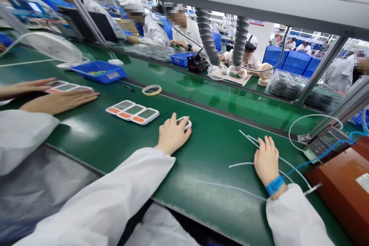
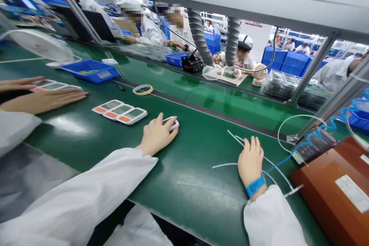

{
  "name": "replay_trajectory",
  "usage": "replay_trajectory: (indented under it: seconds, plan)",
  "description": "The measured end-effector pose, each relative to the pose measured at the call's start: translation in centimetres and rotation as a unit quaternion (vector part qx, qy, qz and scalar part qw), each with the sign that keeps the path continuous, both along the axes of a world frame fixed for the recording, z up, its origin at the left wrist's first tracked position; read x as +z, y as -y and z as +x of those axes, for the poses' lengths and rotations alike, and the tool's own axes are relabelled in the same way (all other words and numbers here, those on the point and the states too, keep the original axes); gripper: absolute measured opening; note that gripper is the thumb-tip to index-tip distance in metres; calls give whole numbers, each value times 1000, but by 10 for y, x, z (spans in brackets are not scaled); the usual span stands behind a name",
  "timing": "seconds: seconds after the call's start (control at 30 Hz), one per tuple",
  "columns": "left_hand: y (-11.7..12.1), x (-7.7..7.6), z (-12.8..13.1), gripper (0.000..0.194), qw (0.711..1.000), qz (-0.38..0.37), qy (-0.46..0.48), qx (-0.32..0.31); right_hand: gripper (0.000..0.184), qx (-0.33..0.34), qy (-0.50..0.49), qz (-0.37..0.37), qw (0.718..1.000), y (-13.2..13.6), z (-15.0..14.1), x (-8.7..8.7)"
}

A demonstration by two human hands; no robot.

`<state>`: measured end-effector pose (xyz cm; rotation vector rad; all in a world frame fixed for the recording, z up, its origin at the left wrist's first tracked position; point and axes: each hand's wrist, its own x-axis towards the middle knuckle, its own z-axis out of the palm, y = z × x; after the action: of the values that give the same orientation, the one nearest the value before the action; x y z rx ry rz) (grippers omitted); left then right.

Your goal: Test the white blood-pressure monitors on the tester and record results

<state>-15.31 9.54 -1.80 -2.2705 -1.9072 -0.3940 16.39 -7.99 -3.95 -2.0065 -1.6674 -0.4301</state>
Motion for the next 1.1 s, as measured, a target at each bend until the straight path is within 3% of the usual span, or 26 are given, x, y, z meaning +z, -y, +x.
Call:
replay_trajectory:
  seconds: [0.1, 0.17, 0.2, 0.23, 0.3, 0.4, 0.43, 0.5, 0.57, 0.67, 0.8, 0.9, 1.0, 1.1]
  plan:
    - [-4, 13, 38, 56, 996, -47, 51, 53, 51, -32, 7, -44, 998, -2, 8, -3]
    - [-6, 21, 65, 58, 984, -102, 143, 0, 44, -1, -5, -66, 998, -3, 10, -3]
    - [-4, 23, 81, 59, 968, -126, 210, -59, 38, 19, -9, -71, 997, -3, 10, -3]
    - [1, 25, 98, 58, 936, -146, 291, -131, 31, 39, -12, -73, 997, -3, 9, -3]
    - [18, 24, 135, 60, 835, -184, 465, -229, 18, 69, -20, -71, 995, -3, 7, -2]
    - [49, 15, 183, 66, 639, -268, 672, -260, 13, 91, -41, -63, 993, -3, 5, -1]
    - [57, 12, 194, 67, 593, -289, 708, -251, 13, 94, -50, -59, 993, -3, 4, -1]
    - [67, 6, 205, 68, 534, -326, 745, -231, 14, 90, -71, -48, 992, -3, 5, 0]
    - [68, 2, 206, 66, 499, -347, 766, -209, 18, 68, -94, -39, 992, -2, 7, 1]
    - [64, 1, 200, 61, 468, -361, 785, -187, 32, 36, -179, 3, 983, 0, 8, 3]
    - [70, 4, 199, 58, 471, -411, 747, -226, 48, 110, -260, 57, 958, 3, 7, 12]
    - [79, 9, 202, 56, 480, -443, 710, -265, 40, 141, -259, 93, 951, 4, 4, 20]
    - [84, 12, 201, 50, 508, -424, 692, -289, 27, 123, -286, 125, 942, 5, 3, 24]
    - [84, 13, 200, 53, 507, -417, 697, -287, 24, 98, -321, 136, 932, 5, 4, 24]
